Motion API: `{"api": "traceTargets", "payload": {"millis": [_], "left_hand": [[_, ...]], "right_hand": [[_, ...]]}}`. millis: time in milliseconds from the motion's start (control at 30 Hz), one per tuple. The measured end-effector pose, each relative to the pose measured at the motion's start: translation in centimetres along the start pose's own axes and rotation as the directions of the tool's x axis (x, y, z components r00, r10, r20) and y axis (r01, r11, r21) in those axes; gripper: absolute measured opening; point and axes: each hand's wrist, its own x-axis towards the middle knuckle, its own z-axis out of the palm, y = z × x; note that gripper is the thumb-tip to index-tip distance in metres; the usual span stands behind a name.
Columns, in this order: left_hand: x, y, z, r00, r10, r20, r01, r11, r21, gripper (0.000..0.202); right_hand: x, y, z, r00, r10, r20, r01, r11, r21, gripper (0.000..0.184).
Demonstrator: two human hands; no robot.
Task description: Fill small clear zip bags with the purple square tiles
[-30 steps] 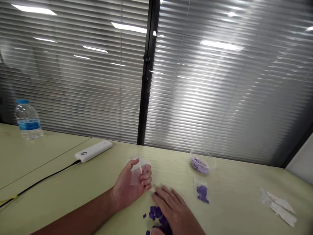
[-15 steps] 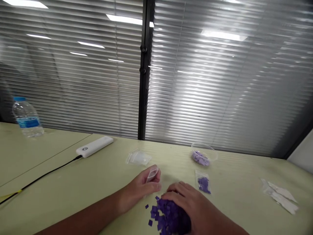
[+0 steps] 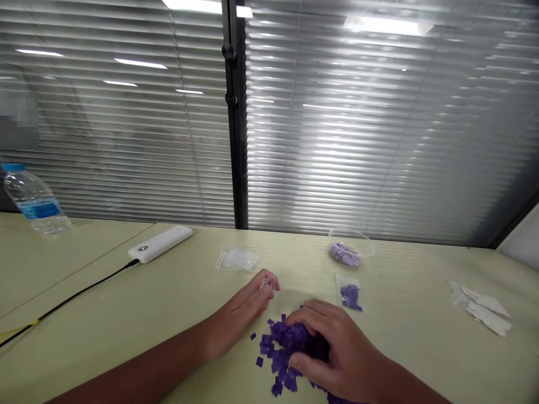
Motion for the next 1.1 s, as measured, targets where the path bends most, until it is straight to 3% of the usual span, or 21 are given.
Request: {"api": "traceTargets", "payload": {"millis": [167, 300, 433, 500, 667, 800, 1100], "left_hand": [[-0.9, 1.3, 0.6, 0.987, 0.111, 0.114, -0.133, 0.970, 0.202, 0.037], [-1.0, 0.7, 0.7, 0.944, 0.224, 0.244, -0.308, 0.864, 0.399, 0.035], [-1.0, 0.5, 0.8, 0.907, 0.254, 0.335, -0.403, 0.750, 0.524, 0.038], [-0.9, 0.6, 0.8, 0.906, 0.250, 0.340, -0.409, 0.722, 0.558, 0.042], [-0.8, 0.7, 0.9, 0.923, 0.232, 0.307, -0.372, 0.740, 0.560, 0.050], [-1.0, 0.7, 0.8, 0.934, 0.237, 0.268, -0.350, 0.763, 0.543, 0.042], [-0.9, 0.2, 0.4, 0.965, 0.202, 0.169, -0.261, 0.815, 0.517, 0.038]], "right_hand": [[-0.3, 0.5, 0.3, 0.989, -0.104, -0.108, 0.096, 0.992, -0.079, 0.040], [-0.1, 0.8, 0.9, 0.969, -0.245, -0.035, 0.233, 0.951, -0.202, 0.031], [0.3, 0.5, 1.0, 0.953, -0.303, 0.021, 0.299, 0.923, -0.241, 0.020], [0.4, 0.2, 0.9, 0.948, -0.317, 0.003, 0.306, 0.913, -0.270, 0.016], [0.5, -0.4, 0.6, 0.933, -0.353, -0.066, 0.310, 0.885, -0.347, 0.031], [0.3, -0.2, 0.4, 0.933, -0.348, -0.097, 0.294, 0.888, -0.354, 0.032], [0.2, 1.0, 0.2, 0.958, -0.184, -0.222, 0.151, 0.976, -0.154, 0.014]]}}
